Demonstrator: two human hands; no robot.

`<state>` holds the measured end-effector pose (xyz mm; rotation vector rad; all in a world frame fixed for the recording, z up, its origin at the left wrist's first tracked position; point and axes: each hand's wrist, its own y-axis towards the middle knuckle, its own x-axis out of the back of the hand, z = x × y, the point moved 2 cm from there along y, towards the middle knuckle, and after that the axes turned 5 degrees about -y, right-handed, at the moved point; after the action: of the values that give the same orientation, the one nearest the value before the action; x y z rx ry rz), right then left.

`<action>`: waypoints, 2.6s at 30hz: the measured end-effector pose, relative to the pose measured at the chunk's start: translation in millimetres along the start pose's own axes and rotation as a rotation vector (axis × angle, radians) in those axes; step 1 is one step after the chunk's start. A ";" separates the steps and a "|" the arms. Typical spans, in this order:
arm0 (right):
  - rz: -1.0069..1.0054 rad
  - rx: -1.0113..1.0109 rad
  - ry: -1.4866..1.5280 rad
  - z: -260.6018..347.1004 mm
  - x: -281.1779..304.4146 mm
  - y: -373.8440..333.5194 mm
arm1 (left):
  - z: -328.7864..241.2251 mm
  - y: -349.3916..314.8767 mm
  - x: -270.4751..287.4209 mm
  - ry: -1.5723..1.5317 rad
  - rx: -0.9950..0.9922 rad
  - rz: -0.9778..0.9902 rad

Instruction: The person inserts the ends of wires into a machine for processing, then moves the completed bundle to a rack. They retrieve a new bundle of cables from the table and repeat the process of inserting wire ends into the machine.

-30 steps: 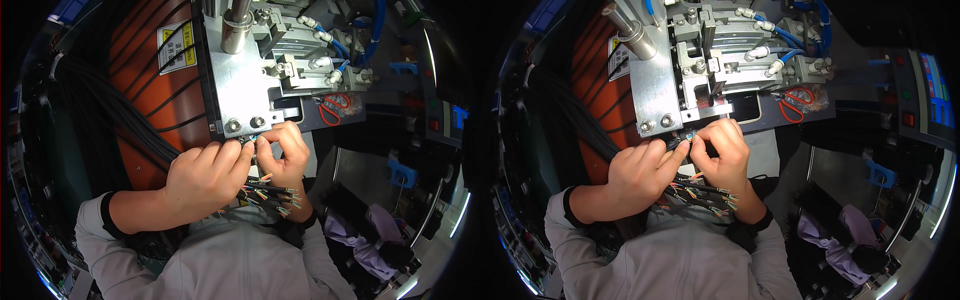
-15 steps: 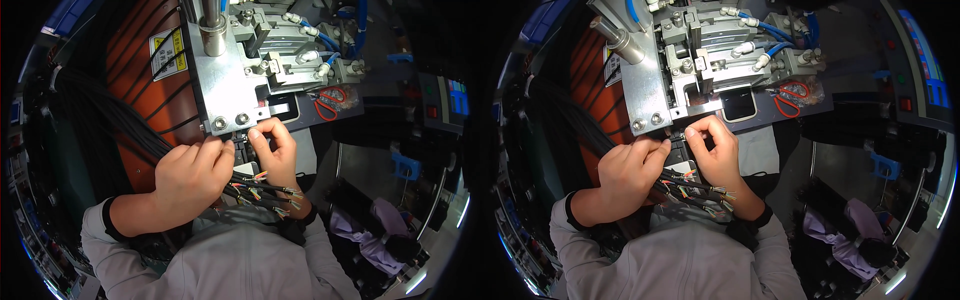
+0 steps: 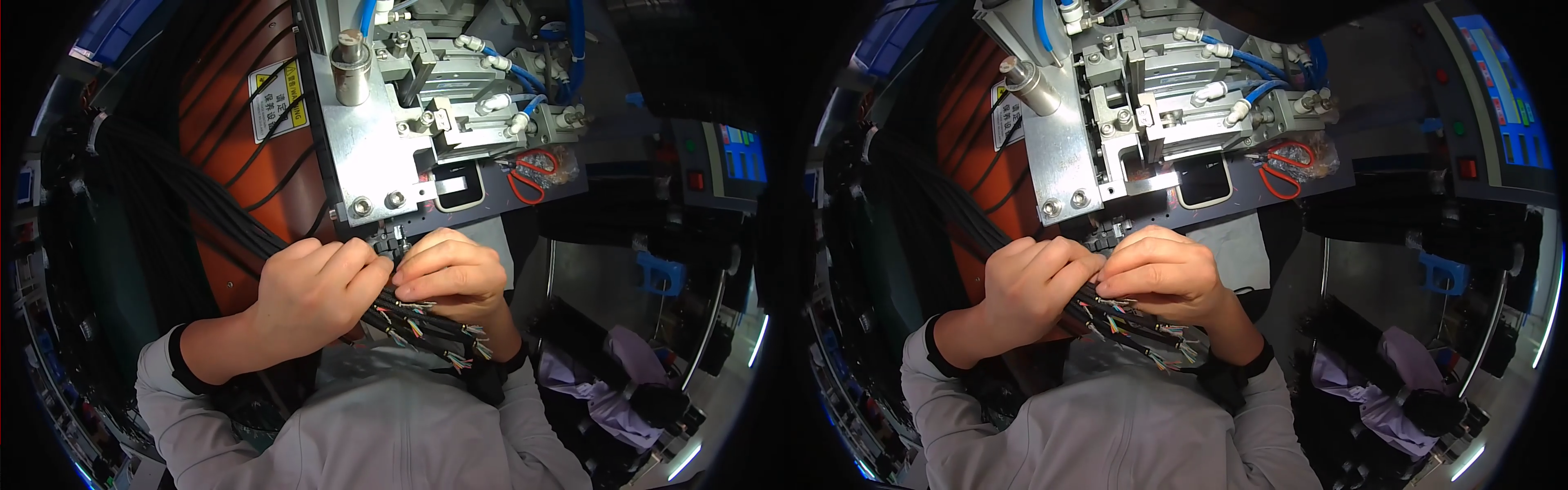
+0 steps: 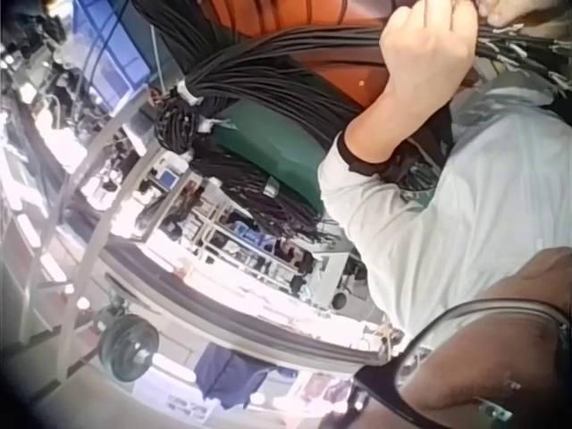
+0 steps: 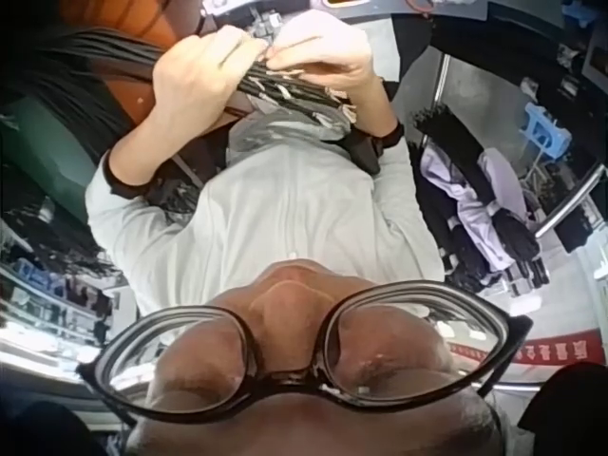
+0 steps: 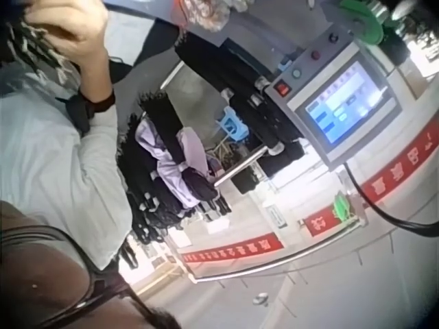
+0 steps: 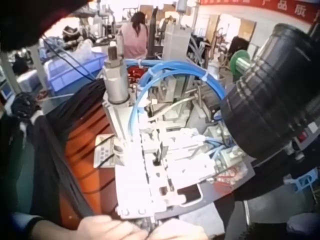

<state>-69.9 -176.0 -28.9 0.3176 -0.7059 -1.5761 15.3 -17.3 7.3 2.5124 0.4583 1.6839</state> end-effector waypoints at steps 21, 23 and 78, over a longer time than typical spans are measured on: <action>-0.619 -0.024 -0.216 25.7 -22.6 10.6 | -1.1 1.6 5.4 0.014 -0.192 -0.498; -0.487 -0.025 -0.434 33.1 -19.0 16.5 | -0.7 2.3 6.3 -0.004 -0.190 -0.494; -0.334 -0.862 -0.156 -18.0 -13.9 -14.7 | -3.3 2.5 -14.1 0.231 -0.020 -0.178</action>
<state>-69.0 -167.2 -54.4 -0.3475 -0.0353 -2.0807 7.8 -24.1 -3.4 2.1971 0.6586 1.9029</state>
